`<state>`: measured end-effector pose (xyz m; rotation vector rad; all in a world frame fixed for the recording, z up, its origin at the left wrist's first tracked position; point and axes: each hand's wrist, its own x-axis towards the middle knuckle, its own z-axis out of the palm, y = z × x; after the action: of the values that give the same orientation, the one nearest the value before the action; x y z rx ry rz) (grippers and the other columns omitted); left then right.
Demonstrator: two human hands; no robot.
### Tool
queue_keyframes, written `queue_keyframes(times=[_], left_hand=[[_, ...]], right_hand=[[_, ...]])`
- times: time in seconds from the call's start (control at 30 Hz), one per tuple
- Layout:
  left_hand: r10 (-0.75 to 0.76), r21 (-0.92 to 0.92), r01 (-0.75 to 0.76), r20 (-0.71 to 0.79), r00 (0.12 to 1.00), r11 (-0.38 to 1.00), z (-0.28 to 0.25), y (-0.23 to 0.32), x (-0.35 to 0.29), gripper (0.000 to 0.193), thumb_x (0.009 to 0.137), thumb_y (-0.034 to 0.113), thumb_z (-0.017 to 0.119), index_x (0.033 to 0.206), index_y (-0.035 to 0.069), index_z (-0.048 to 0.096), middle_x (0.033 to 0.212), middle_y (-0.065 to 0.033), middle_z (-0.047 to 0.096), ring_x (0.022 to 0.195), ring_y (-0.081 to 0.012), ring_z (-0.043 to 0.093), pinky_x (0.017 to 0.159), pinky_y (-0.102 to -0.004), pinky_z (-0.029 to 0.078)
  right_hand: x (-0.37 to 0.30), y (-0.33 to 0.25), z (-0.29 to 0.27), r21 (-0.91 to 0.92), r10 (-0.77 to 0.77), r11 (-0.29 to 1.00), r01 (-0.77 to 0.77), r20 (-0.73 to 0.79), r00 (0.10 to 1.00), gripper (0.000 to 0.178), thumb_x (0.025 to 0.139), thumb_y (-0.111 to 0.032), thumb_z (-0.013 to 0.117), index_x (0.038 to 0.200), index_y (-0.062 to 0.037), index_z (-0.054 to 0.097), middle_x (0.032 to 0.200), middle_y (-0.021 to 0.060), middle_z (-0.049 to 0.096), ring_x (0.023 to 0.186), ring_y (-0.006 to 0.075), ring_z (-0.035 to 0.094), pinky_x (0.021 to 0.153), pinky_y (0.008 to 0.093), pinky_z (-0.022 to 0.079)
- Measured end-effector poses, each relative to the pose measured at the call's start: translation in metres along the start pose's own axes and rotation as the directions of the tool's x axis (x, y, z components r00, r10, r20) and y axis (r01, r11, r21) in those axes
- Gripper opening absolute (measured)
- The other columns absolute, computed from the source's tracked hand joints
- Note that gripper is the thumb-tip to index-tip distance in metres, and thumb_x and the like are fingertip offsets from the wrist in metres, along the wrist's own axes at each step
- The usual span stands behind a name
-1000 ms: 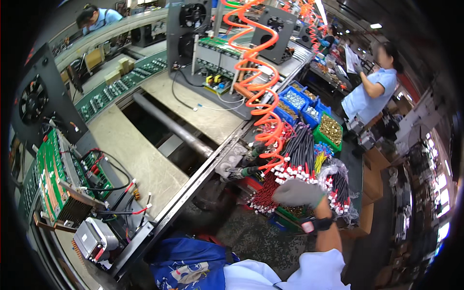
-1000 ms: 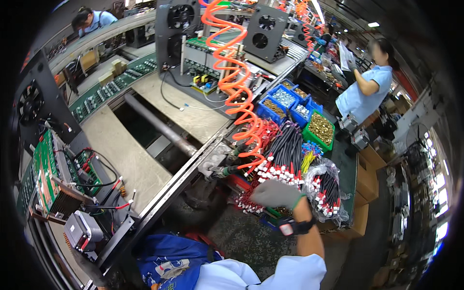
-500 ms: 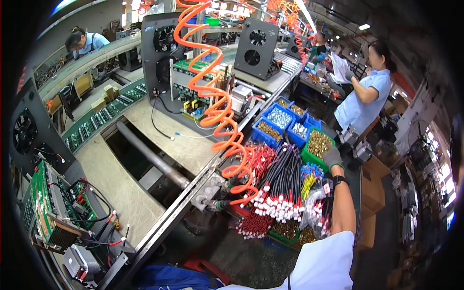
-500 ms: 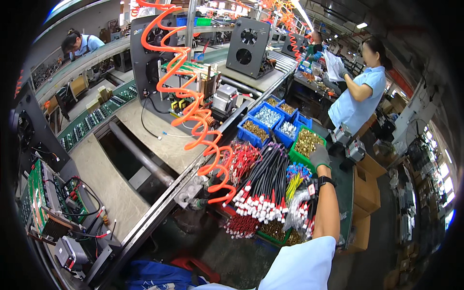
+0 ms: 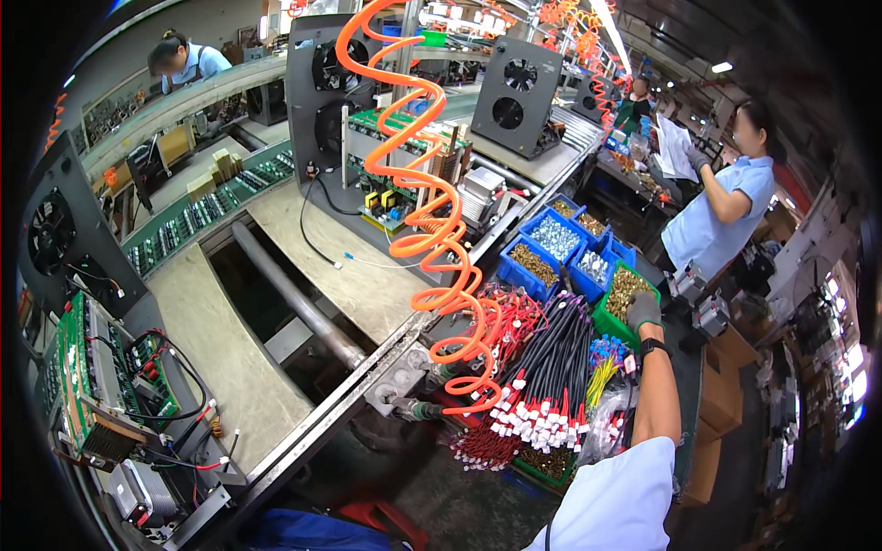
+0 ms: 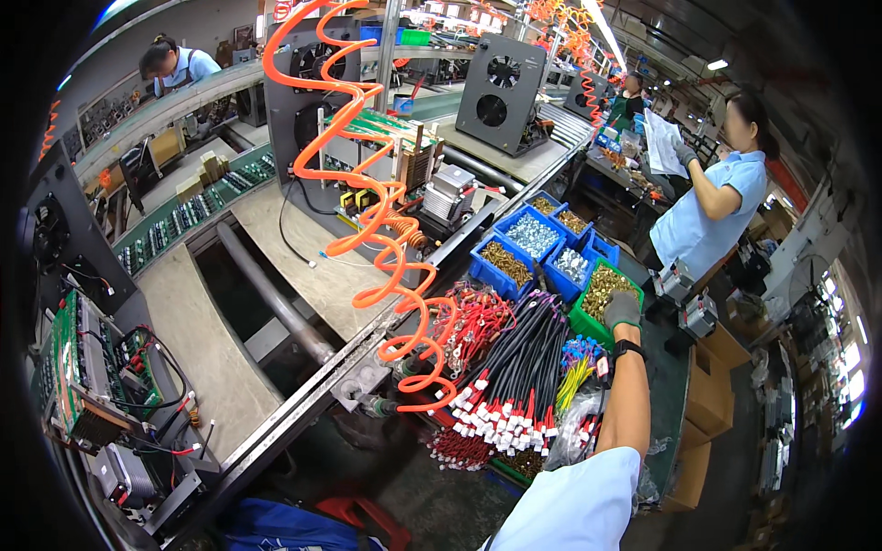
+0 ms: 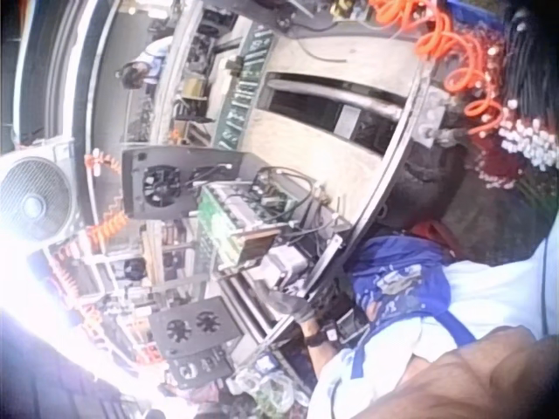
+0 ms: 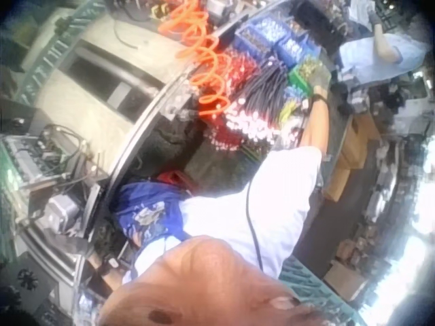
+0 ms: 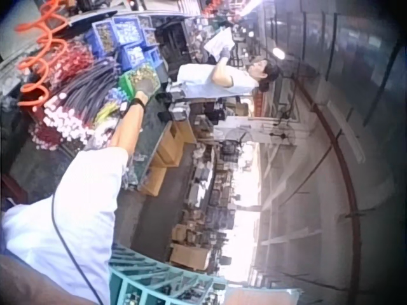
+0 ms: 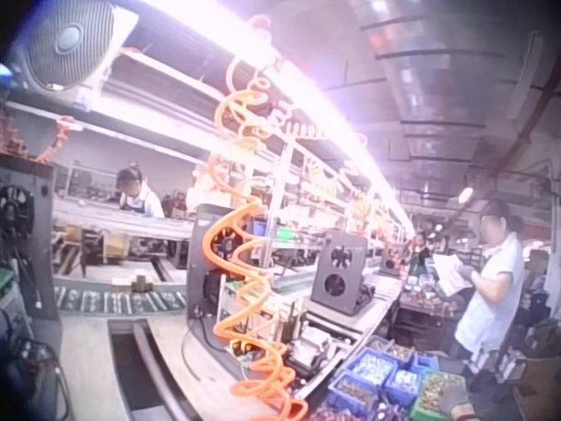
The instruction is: Assembling high-power electronic components into a housing and securing them using a power screwdriver on a production line.
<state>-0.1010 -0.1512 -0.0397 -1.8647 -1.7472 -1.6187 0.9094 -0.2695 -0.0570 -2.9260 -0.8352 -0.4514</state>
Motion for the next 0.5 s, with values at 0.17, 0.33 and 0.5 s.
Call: queue_keyframes(times=[0.17, 0.33, 0.5], left_hand=[[0.012, -0.007, -0.012, -0.003, 1.0, 1.0, 0.001, 0.002, -0.001, 0.063, 0.112, 0.044, 0.036, 0.142, -0.009, 0.053, 0.142, -0.0254, 0.057, 0.135, -0.0413, 0.051, 0.114, -0.0509, 0.04], [0.019, 0.011, -0.019, 0.009, 1.0, 1.0, 0.003, 0.002, 0.002, 0.063, 0.112, 0.044, 0.036, 0.143, -0.008, 0.052, 0.143, -0.0249, 0.056, 0.136, -0.0404, 0.05, 0.115, -0.0504, 0.039], [0.025, 0.014, -0.025, 0.022, 0.999, 1.0, 0.007, 0.001, 0.006, 0.062, 0.112, 0.044, 0.036, 0.143, -0.008, 0.052, 0.144, -0.0244, 0.055, 0.137, -0.0394, 0.049, 0.115, -0.0498, 0.039]], right_hand=[[0.012, 0.015, 0.014, 0.001, -0.062, 0.998, 0.062, -0.025, 0.998, 0.015, 0.079, -0.007, 0.066, 0.086, -0.0088, 0.078, 0.102, 0.0236, 0.072, 0.104, 0.0403, 0.068, 0.095, 0.0453, 0.054], [0.014, 0.03, 0.022, 0.13, -0.076, 0.987, 0.098, -0.162, 0.984, 0.015, 0.077, -0.006, 0.069, 0.087, -0.0086, 0.078, 0.093, 0.0215, 0.073, 0.089, 0.0382, 0.071, 0.083, 0.0433, 0.057], [0.02, 0.049, 0.017, 0.933, 0.389, 0.332, -0.139, -0.001, 0.921, 0.015, 0.08, -0.002, 0.073, 0.095, -0.0029, 0.075, 0.075, 0.0084, 0.072, 0.071, 0.025, 0.07, 0.066, 0.0341, 0.056]])
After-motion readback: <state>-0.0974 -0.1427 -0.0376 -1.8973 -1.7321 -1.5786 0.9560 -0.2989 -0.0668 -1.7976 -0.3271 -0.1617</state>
